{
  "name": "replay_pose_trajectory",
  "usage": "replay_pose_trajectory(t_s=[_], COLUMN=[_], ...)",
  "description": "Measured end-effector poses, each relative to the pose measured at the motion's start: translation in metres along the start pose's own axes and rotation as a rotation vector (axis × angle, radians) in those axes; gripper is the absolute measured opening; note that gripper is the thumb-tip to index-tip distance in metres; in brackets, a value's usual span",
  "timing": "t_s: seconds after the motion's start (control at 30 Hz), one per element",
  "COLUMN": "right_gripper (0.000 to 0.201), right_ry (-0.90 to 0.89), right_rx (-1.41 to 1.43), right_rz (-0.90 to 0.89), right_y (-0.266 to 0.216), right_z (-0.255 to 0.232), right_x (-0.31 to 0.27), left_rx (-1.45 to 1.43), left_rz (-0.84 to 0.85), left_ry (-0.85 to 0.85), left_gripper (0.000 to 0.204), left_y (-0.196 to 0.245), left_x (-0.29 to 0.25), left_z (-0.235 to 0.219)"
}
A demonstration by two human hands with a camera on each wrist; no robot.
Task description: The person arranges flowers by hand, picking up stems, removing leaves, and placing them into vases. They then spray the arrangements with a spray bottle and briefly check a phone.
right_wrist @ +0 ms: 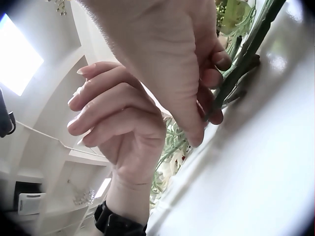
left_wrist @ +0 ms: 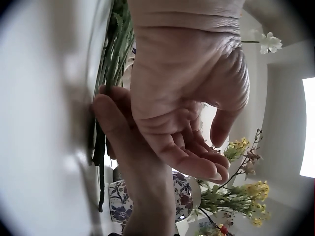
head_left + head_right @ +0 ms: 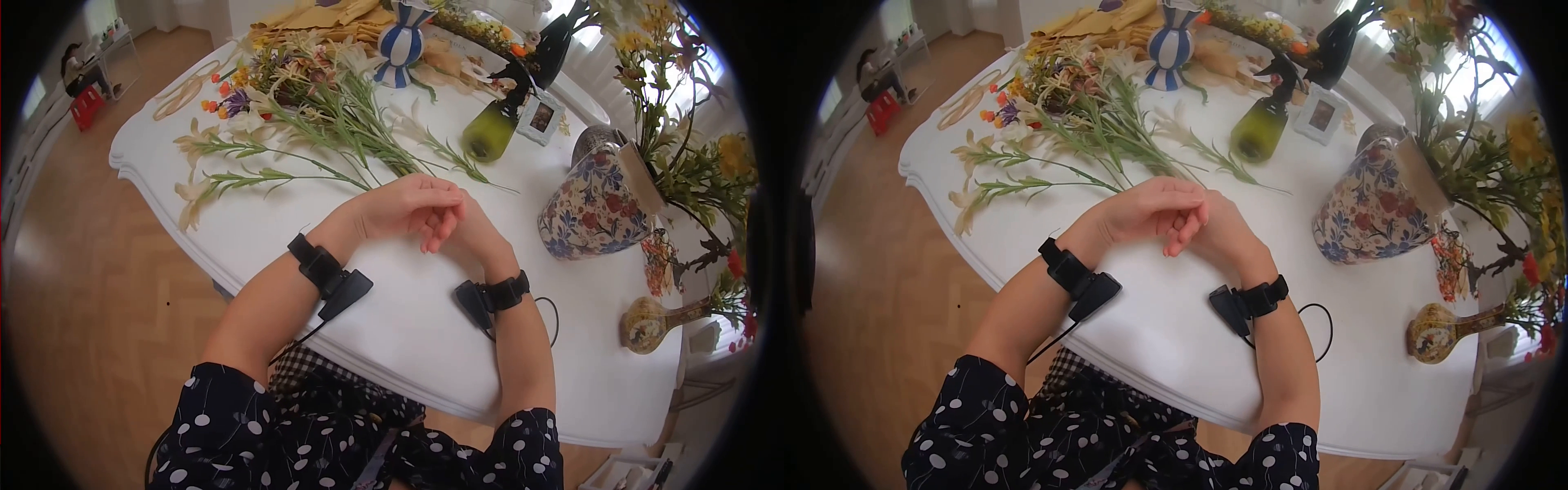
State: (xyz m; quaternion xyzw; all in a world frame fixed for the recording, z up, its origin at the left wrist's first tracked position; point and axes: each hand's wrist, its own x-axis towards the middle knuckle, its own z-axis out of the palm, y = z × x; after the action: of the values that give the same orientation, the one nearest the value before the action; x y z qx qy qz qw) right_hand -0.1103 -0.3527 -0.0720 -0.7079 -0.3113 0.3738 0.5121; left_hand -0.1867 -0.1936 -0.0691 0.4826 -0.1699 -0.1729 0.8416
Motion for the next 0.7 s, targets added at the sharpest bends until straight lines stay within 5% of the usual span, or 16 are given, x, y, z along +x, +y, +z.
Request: replay_pose_trajectory(t_s=[0.13,0.2,0.27,0.33,0.7], right_gripper=[0.019,0.023,0.026,0.026,0.016], right_ry=[0.015,0.219,0.276,0.511,0.645], right_rx=[-0.251,-0.668,-0.535,-0.69,-0.386], right_rz=[-0.063,-0.224,-0.334,-0.584,-0.672], right_y=[0.007,-0.002,-0.009,-0.006,0.004], right_z=[-0.002,-0.002,-0.002,-0.003,-0.016], right_x=[0.009,0.008,0.003,0.005,0.009], left_rx=[0.037,0.083,0.103,0.114,0.186], left_rz=[-0.08,-0.101,-0.102,-0.057,0.295], left_ry=[-0.04,-0.078,-0.078,-0.034,0.32], left_gripper=[0.027,0.027,0.028,0.028,0.015], left_y=[-0.001,0.001,0.002,0.005,0.013], left_x=[0.001,-0.001,0.0,-0.002,-0.007], left_z=[-0.002,0.0,-0.002,-0.004,-0.014])
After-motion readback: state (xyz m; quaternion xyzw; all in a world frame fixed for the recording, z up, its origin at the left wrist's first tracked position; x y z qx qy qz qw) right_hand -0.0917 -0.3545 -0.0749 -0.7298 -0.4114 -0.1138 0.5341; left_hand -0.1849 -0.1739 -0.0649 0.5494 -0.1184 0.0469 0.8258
